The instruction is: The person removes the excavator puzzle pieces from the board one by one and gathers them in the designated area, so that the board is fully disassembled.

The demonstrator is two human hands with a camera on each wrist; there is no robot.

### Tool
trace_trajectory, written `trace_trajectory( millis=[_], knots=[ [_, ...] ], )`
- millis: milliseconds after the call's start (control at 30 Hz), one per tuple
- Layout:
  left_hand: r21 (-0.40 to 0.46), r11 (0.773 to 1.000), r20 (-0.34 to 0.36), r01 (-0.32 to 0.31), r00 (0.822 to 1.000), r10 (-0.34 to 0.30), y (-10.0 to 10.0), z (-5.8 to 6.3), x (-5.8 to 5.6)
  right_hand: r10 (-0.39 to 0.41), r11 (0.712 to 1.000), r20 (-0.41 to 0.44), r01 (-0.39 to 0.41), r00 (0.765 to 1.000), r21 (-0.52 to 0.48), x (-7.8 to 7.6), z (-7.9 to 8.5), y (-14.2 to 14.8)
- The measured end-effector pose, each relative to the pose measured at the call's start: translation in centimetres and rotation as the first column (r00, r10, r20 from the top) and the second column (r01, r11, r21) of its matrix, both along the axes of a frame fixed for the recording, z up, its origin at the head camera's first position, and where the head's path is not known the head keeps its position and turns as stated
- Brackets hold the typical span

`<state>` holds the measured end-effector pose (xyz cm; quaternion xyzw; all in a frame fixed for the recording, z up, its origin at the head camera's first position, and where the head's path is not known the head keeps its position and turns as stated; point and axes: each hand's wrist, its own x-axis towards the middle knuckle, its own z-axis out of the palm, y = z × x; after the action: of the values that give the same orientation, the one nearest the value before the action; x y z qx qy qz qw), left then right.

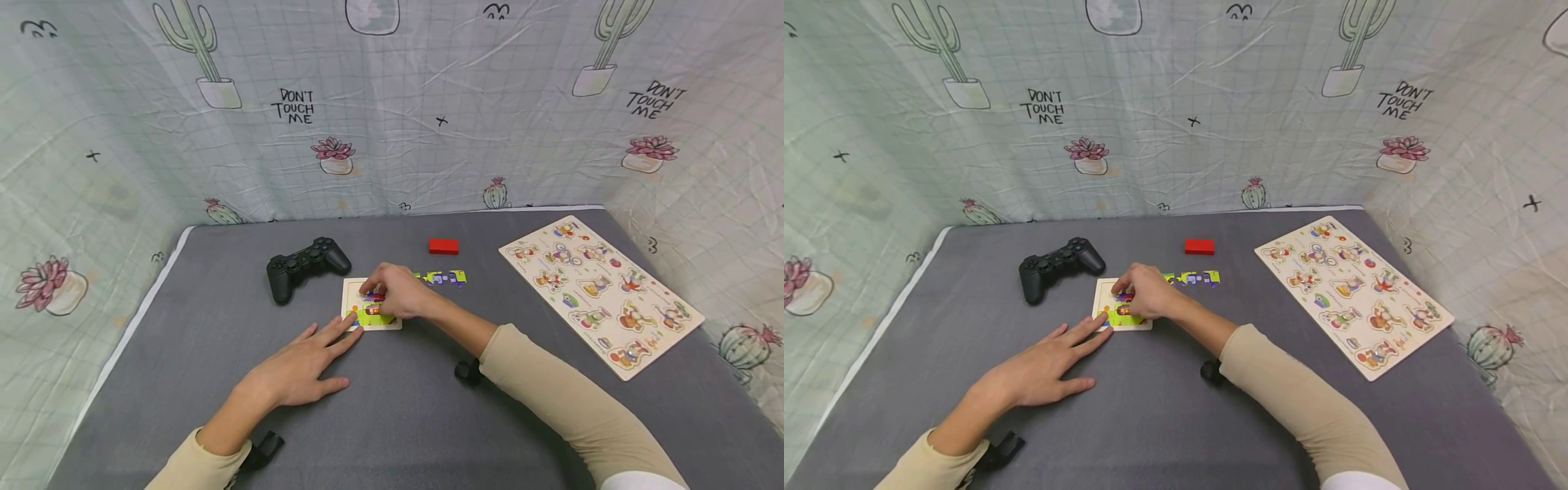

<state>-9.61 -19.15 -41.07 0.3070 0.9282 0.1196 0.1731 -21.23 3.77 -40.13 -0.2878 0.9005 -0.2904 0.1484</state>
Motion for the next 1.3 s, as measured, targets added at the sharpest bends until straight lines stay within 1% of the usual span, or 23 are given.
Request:
trace_trajectory(
  millis=[233, 467, 667, 900, 1067, 1300],
  knots=[
    [0.000, 1.000, -0.003, 0.002, 1.000, -0.002, 0.02, 0.11, 0.03, 0.017, 1.000, -0.031, -0.017, 0.999, -0.002, -0.11, 0.02, -0.13],
    [-0.005, 1.000, 0.000, -0.003, 1.000, 0.003, 0.09, 0.19, 0.02, 0.010, 1.000, -0.022, -0.010, 1.000, -0.001, -0.10, 0.03, -0.22],
    [-0.006, 1.000, -0.009, -0.006, 1.000, 0.006, 0.10, 0.14, 0.04, 0.023, 1.000, -0.055, -0.023, 0.998, -0.015, -0.18, -0.14, -0.32],
    [-0.004, 1.000, -0.005, -0.007, 1.000, 0.007, 0.01, 0.04, 0.04, 0.022, 1.000, -0.073, -0.023, 0.997, -0.017, -0.22, -0.14, -0.50],
    [-0.001, 1.000, -0.003, -0.006, 1.000, 0.006, 0.03, 0.03, 0.03, 0.005, 1.000, -0.062, -0.006, 0.998, -0.020, -0.25, -0.29, -0.51],
    [-0.006, 1.000, 0.001, -0.007, 1.000, 0.007, 0.04, 0.08, 0.01, -0.018, 0.999, -0.006, 0.017, 1.000, -0.034, -0.21, -0.21, -0.29]
  ],
)
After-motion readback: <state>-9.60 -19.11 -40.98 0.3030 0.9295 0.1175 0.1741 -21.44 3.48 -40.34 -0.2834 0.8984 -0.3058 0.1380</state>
